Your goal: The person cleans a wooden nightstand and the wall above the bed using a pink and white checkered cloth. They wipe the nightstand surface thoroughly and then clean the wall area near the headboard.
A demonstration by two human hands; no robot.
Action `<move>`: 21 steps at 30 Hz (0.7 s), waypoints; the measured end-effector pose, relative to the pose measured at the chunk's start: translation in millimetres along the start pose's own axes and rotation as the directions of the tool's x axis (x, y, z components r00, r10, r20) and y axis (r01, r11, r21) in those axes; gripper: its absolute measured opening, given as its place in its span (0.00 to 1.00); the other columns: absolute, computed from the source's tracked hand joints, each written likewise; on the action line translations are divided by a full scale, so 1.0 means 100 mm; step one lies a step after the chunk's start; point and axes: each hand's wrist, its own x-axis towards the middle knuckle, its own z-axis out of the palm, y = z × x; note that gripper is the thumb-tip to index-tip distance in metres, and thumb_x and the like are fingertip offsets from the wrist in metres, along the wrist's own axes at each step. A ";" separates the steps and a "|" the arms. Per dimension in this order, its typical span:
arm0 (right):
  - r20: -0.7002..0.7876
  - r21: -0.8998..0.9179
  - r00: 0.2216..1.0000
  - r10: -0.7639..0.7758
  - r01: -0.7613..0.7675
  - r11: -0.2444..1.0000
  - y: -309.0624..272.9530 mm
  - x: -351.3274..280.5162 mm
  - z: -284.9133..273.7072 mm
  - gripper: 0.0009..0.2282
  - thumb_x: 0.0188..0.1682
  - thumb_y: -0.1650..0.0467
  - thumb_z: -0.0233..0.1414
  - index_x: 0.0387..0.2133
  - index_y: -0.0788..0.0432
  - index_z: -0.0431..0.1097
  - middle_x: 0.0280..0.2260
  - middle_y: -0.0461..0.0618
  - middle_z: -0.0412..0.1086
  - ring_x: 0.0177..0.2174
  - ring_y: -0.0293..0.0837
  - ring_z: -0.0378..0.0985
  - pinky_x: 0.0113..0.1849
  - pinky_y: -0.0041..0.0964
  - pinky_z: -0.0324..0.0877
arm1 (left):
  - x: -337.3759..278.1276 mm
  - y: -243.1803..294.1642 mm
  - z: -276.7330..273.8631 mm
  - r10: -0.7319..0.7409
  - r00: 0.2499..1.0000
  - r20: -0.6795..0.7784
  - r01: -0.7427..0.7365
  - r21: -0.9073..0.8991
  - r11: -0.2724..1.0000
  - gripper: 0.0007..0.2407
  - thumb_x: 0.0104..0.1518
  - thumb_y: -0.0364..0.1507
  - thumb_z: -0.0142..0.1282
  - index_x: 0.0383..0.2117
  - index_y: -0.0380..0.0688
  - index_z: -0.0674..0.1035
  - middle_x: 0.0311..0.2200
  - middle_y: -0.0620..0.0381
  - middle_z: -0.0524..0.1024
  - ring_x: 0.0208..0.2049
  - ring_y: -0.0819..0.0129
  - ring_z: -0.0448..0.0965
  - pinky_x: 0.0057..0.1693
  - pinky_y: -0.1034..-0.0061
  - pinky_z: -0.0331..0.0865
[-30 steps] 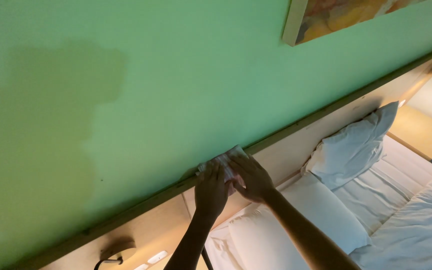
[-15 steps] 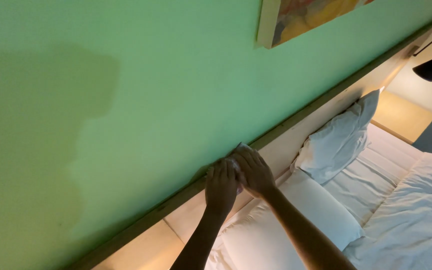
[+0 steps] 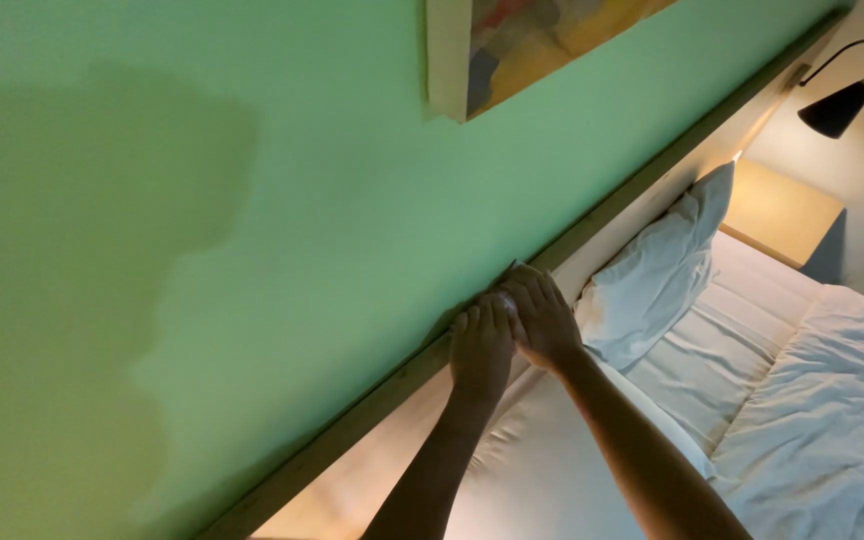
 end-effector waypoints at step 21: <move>0.004 -0.073 0.987 0.161 -0.161 0.984 1.03 -0.08 0.04 0.16 0.55 0.66 0.42 0.52 0.60 0.64 0.55 0.59 0.64 0.60 0.59 0.61 0.63 0.55 0.53 | 0.69 0.54 0.65 0.010 0.999 0.041 -0.014 0.119 0.993 0.17 0.58 0.35 0.52 0.52 0.45 0.75 0.48 0.57 0.75 0.44 0.66 0.73 0.49 0.70 0.65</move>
